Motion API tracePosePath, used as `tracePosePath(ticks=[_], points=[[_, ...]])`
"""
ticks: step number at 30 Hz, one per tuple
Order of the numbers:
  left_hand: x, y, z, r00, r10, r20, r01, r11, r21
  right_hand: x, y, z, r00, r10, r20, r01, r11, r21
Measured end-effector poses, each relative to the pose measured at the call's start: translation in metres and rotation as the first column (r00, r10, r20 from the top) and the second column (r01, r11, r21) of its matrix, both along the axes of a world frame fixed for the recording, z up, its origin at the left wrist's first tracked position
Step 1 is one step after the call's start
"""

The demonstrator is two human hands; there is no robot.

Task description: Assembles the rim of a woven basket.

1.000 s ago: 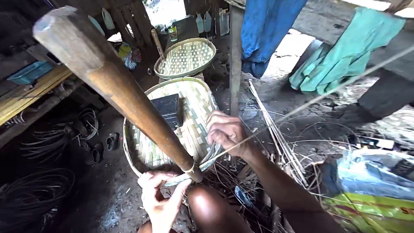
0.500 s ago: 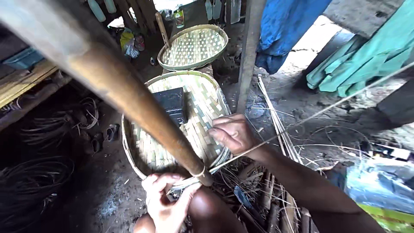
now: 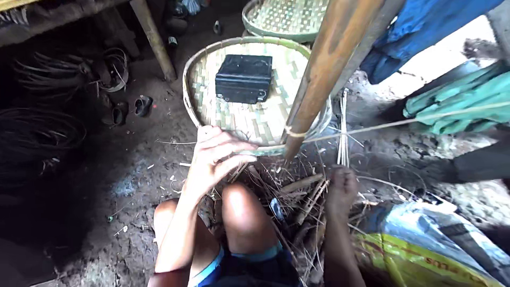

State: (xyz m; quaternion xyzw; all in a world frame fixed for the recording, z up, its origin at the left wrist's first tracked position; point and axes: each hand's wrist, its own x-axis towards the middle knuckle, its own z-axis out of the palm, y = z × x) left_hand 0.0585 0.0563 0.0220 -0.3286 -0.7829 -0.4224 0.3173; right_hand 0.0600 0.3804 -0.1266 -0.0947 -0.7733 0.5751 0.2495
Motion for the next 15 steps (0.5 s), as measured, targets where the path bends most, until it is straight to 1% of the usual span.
tracePosePath(ticks=[2,3,4,5,6,7,9,11,12,13,14,15], points=[[-0.001,0.024,-0.002,0.998,0.030,-0.057,-0.031,0.999,-0.023,0.035,0.002,-0.022,0.992,-0.003,0.128,0.000,1.000,0.024],[-0.001,0.037,-0.004,0.995,0.048,-0.088,-0.051,0.998,-0.033,0.049,0.005,-0.025,0.988,-0.008,0.156,0.001,0.999,0.044],[-0.002,0.047,-0.005,0.992,0.061,-0.111,-0.065,0.997,-0.038,0.057,0.010,-0.025,0.988,-0.021,0.156,0.010,0.997,0.071],[-0.002,0.055,-0.008,0.990,0.071,-0.123,-0.077,0.996,-0.042,0.062,0.016,-0.019,0.992,-0.037,0.118,0.026,0.995,0.092],[-0.001,0.059,-0.010,0.989,0.076,-0.127,-0.082,0.996,-0.043,0.062,0.023,-0.008,0.998,-0.042,0.042,0.037,0.991,0.126],[-0.003,0.060,-0.010,0.988,0.075,-0.134,-0.081,0.996,-0.039,0.057,0.027,0.010,0.997,-0.035,-0.062,0.045,0.987,0.154],[-0.006,0.057,-0.010,0.986,0.065,-0.151,-0.072,0.997,-0.040,0.041,0.027,0.060,0.961,0.017,-0.277,0.040,0.979,0.200],[-0.006,0.054,-0.011,0.986,0.049,-0.157,-0.053,0.998,-0.019,0.021,0.018,0.116,0.901,0.108,-0.421,0.002,0.968,0.252],[-0.007,0.054,-0.011,0.987,0.044,-0.153,-0.044,0.999,-0.001,0.009,0.008,0.144,0.869,0.144,-0.473,-0.036,0.972,0.231],[-0.006,0.054,-0.010,0.990,0.035,-0.133,-0.034,0.999,0.010,-0.006,-0.006,0.170,0.837,0.179,-0.518,-0.105,0.980,0.170],[-0.005,0.054,-0.009,0.995,0.028,-0.099,-0.028,1.000,0.007,-0.021,-0.023,0.191,0.804,0.219,-0.552,-0.208,0.975,0.084],[-0.002,0.054,-0.007,0.998,0.023,-0.061,-0.024,1.000,-0.008,-0.035,-0.040,0.211,0.774,0.299,-0.558,-0.348,0.937,0.018]])
